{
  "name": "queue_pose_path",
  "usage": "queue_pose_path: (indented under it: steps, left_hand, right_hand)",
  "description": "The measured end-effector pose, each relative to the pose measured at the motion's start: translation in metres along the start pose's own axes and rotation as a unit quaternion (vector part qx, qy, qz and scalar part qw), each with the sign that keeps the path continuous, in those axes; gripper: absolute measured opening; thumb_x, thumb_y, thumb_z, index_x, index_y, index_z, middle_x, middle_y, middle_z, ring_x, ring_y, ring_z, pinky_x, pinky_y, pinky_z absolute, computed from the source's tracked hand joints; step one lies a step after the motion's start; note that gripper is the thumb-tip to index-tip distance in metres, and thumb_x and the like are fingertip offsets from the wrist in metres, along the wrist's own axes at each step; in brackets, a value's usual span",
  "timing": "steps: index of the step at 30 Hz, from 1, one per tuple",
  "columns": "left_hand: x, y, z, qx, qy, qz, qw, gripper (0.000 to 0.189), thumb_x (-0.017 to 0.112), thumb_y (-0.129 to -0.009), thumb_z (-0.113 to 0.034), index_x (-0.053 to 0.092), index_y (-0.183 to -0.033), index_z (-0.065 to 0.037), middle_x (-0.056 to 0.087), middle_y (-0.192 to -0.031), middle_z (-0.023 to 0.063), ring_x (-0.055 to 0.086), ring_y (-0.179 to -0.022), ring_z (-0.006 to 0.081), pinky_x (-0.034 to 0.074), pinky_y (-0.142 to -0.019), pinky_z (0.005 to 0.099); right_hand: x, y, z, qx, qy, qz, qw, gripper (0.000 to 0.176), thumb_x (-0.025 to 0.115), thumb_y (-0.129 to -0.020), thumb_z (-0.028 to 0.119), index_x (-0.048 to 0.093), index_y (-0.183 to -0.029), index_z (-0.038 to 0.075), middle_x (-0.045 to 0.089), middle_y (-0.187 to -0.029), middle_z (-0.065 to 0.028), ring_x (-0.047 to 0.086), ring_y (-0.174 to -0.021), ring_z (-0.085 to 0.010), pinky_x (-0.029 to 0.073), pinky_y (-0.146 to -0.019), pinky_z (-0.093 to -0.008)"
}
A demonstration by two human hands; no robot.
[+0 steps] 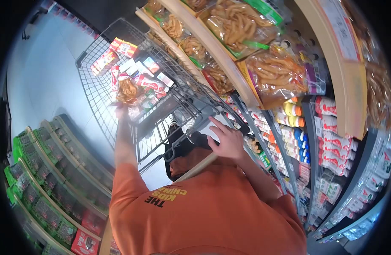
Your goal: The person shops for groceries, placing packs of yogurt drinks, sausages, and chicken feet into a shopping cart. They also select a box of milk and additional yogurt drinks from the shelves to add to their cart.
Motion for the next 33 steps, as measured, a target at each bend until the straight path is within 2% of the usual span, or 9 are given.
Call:
queue_pose_path:
  steps: [4, 9, 15, 19, 23, 26, 28, 30, 33]
  left_hand:
    - [-0.042, -0.013, -0.054, 0.151, 0.033, -0.086, 0.984, 0.026, 0.072, -0.082, -0.019, 0.076, -0.101, -0.002, 0.075, -0.093, 0.0155, 0.072, -0.082, 0.0259, 0.054, -0.077, 0.0353]
    - [-0.131, 0.104, -0.204, 0.315, 0.091, -0.127, 0.936, 0.022, 0.070, -0.086, -0.013, 0.075, -0.103, -0.001, 0.075, -0.090, 0.0155, 0.070, -0.078, 0.0206, 0.053, -0.075, 0.0316]
    - [-0.248, 0.293, -0.336, 0.499, 0.109, 0.093, 0.855, 0.018, 0.068, -0.085, 0.003, 0.073, -0.103, 0.004, 0.067, -0.088, 0.0091, 0.061, -0.088, 0.0145, 0.046, -0.080, 0.0259]
    - [-0.288, 0.396, -0.370, 0.591, 0.155, 0.265, 0.746, 0.016, 0.066, -0.084, 0.007, 0.072, -0.099, 0.006, 0.064, -0.089, 0.0109, 0.058, -0.090, 0.0174, 0.045, -0.078, 0.0276]
    - [-0.265, 0.455, -0.400, 0.596, 0.169, 0.356, 0.699, 0.014, 0.067, -0.084, 0.005, 0.072, -0.098, 0.007, 0.065, -0.090, 0.0107, 0.059, -0.085, 0.0154, 0.045, -0.073, 0.0262]
    - [-0.212, 0.474, -0.418, 0.547, 0.169, 0.445, 0.688, 0.016, 0.068, -0.085, 0.003, 0.071, -0.101, 0.006, 0.067, -0.092, 0.0087, 0.059, -0.081, 0.0117, 0.045, -0.070, 0.0245]
    - [-0.175, 0.479, -0.428, 0.505, 0.148, 0.488, 0.697, 0.021, 0.070, -0.085, 0.001, 0.070, -0.106, 0.004, 0.070, -0.094, 0.0069, 0.062, -0.082, 0.0091, 0.047, -0.072, 0.0232]
    - [-0.147, 0.476, -0.430, 0.463, 0.149, 0.528, 0.696, 0.029, 0.070, -0.085, -0.001, 0.068, -0.114, 0.001, 0.073, -0.095, 0.0066, 0.065, -0.087, 0.0091, 0.051, -0.079, 0.0233]
    - [-0.117, 0.466, -0.432, 0.442, 0.144, 0.547, 0.697, 0.032, 0.067, -0.086, 0.000, 0.066, -0.118, 0.001, 0.073, -0.094, 0.0073, 0.066, -0.088, 0.0101, 0.051, -0.081, 0.0235]
  right_hand:
    - [-0.003, 0.003, -0.001, 0.021, -0.014, 0.013, 1.000, 0.027, 0.068, -0.081, 0.026, 0.068, -0.098, 0.006, 0.061, -0.133, -0.0037, 0.070, -0.079, -0.0271, 0.056, -0.063, -0.0389]
    - [-0.003, 0.010, -0.004, 0.026, -0.024, -0.003, 0.999, 0.030, 0.066, -0.083, 0.030, 0.067, -0.102, 0.007, 0.062, -0.130, -0.0059, 0.070, -0.083, -0.0293, 0.056, -0.067, -0.0432]
    - [-0.010, 0.017, -0.011, 0.012, -0.138, -0.060, 0.989, 0.031, 0.069, -0.085, 0.030, 0.066, -0.107, 0.008, 0.061, -0.129, -0.0067, 0.068, -0.098, -0.0297, 0.057, -0.079, -0.0421]
    - [-0.095, 0.008, -0.010, -0.048, -0.221, -0.210, 0.951, 0.059, 0.079, -0.082, 0.025, 0.055, -0.129, -0.001, 0.053, -0.136, -0.0192, 0.053, -0.125, -0.0337, 0.047, -0.103, -0.0391]
    - [-0.170, 0.011, -0.004, -0.050, -0.306, -0.215, 0.926, 0.072, 0.083, -0.080, 0.026, 0.048, -0.136, -0.004, 0.049, -0.140, -0.0225, 0.049, -0.131, -0.0304, 0.044, -0.106, -0.0383]
    - [-0.102, 0.009, -0.033, 0.016, -0.506, 0.147, 0.850, 0.074, 0.081, -0.080, 0.015, 0.044, -0.142, -0.002, 0.053, -0.139, -0.0140, 0.051, -0.128, -0.0207, 0.042, -0.105, -0.0363]
    - [-0.076, 0.027, -0.041, 0.030, -0.572, 0.259, 0.777, 0.071, 0.082, -0.080, 0.015, 0.046, -0.140, 0.000, 0.057, -0.134, -0.0105, 0.053, -0.123, -0.0167, 0.044, -0.101, -0.0330]
    - [-0.056, 0.046, -0.046, -0.005, -0.633, 0.222, 0.742, 0.063, 0.083, -0.080, 0.017, 0.054, -0.134, 0.002, 0.060, -0.126, -0.0072, 0.056, -0.116, -0.0128, 0.045, -0.097, -0.0290]
    - [-0.052, 0.063, -0.062, 0.099, -0.730, 0.067, 0.673, 0.052, 0.081, -0.082, 0.017, 0.060, -0.126, 0.000, 0.065, -0.115, -0.0044, 0.061, -0.108, -0.0136, 0.045, -0.097, -0.0288]
Point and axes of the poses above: each hand's wrist, its own y-axis away from the middle knuckle, its own x-axis out of the palm, z = x × y, the point moved 7 cm from there along -y, towards the middle knuckle
